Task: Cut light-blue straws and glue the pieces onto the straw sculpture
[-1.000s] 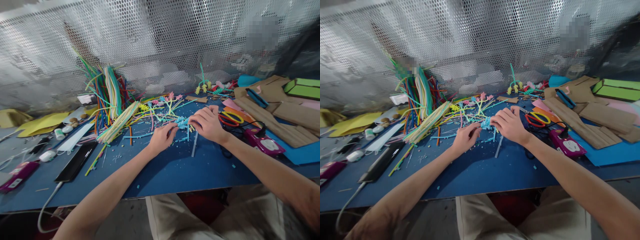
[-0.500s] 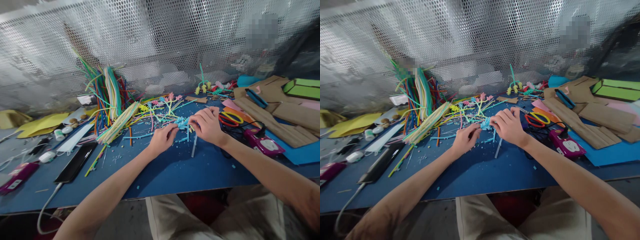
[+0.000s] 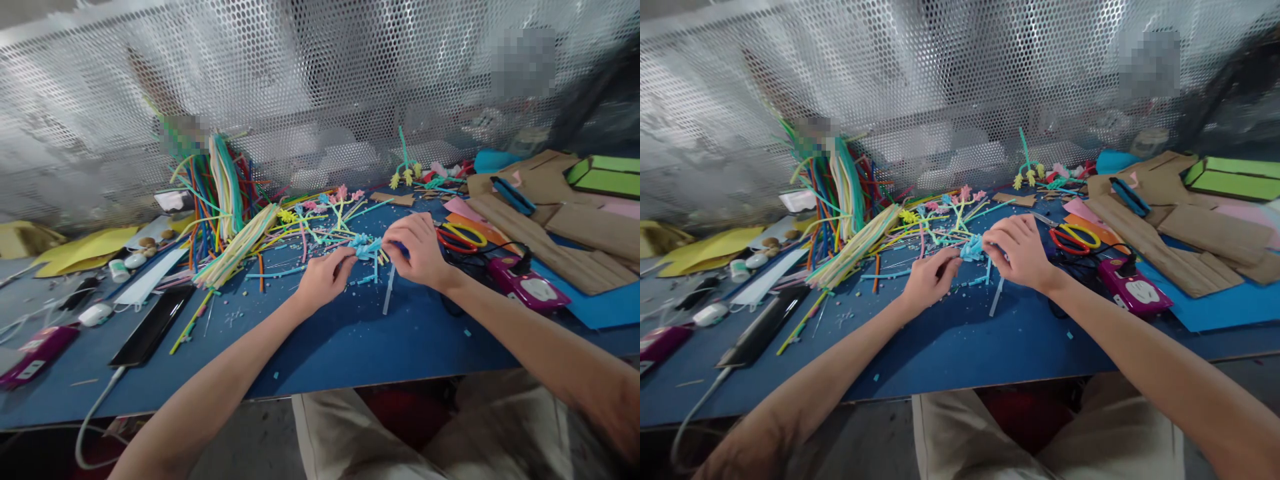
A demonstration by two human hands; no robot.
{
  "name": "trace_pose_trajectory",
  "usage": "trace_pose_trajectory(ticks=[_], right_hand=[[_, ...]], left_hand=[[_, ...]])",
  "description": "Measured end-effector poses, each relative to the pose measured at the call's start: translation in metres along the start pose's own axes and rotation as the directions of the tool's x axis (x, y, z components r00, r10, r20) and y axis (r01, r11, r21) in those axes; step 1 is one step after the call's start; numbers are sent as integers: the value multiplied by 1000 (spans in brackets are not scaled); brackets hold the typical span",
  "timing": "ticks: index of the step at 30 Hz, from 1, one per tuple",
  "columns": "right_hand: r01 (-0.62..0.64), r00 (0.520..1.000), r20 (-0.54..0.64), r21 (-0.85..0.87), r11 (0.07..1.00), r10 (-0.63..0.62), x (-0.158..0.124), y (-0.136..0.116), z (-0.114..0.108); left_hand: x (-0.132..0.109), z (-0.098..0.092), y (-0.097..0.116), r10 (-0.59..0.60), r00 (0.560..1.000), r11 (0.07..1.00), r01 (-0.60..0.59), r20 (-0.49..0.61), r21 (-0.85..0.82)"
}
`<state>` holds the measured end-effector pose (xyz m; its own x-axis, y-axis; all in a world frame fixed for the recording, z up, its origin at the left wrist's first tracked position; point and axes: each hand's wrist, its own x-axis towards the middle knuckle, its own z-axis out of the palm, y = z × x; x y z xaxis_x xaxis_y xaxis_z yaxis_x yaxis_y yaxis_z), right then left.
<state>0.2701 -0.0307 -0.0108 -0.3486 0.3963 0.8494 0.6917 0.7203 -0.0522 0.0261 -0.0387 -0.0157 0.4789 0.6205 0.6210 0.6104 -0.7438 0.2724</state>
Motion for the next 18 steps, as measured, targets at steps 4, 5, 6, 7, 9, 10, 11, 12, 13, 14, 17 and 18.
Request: trace_pose_trajectory(ticks=[4,5,6,7,9,10,11,12,13,14,17,18], right_hand=[[-215,974,-61,61,975,218,7,14,-13],[-272,961,-50,30,962,273,9,20,-17],[-319,948,-16,-20,948,319,10,27,-21],[-353,933,37,-87,932,357,10,35,-25],[-421,868,152,-280,863,473,6,52,-33],[-434,812,226,-381,816,537,2,61,-36],[-434,739,301,-472,767,603,-3,70,-39],[-432,646,362,-552,713,671,-9,79,-41],[-429,549,404,-616,661,732,-15,87,-42],[-421,462,449,-648,635,765,-21,95,-42],[-457,386,505,-622,635,772,-35,113,-40],[-469,409,504,-598,649,761,-37,117,-39]], left_hand=[[1,-2,-5,-12,1000,999,13,-26,38],[1,-2,-7,-17,999,999,18,-33,44],[1,-1,-9,-20,999,998,22,-40,50],[1,-1,-12,-21,999,998,24,-49,57],[2,0,-15,-22,997,998,26,-69,63],[2,0,-16,-24,997,998,29,-78,61],[2,0,-16,-27,996,998,31,-84,57],[2,0,-16,-28,996,998,32,-88,53],[2,-1,-16,-28,995,998,33,-93,50],[2,-1,-15,-29,995,998,34,-97,46],[3,-2,-14,-59,994,998,61,-97,18],[3,-2,-14,-76,993,997,77,-93,4]])
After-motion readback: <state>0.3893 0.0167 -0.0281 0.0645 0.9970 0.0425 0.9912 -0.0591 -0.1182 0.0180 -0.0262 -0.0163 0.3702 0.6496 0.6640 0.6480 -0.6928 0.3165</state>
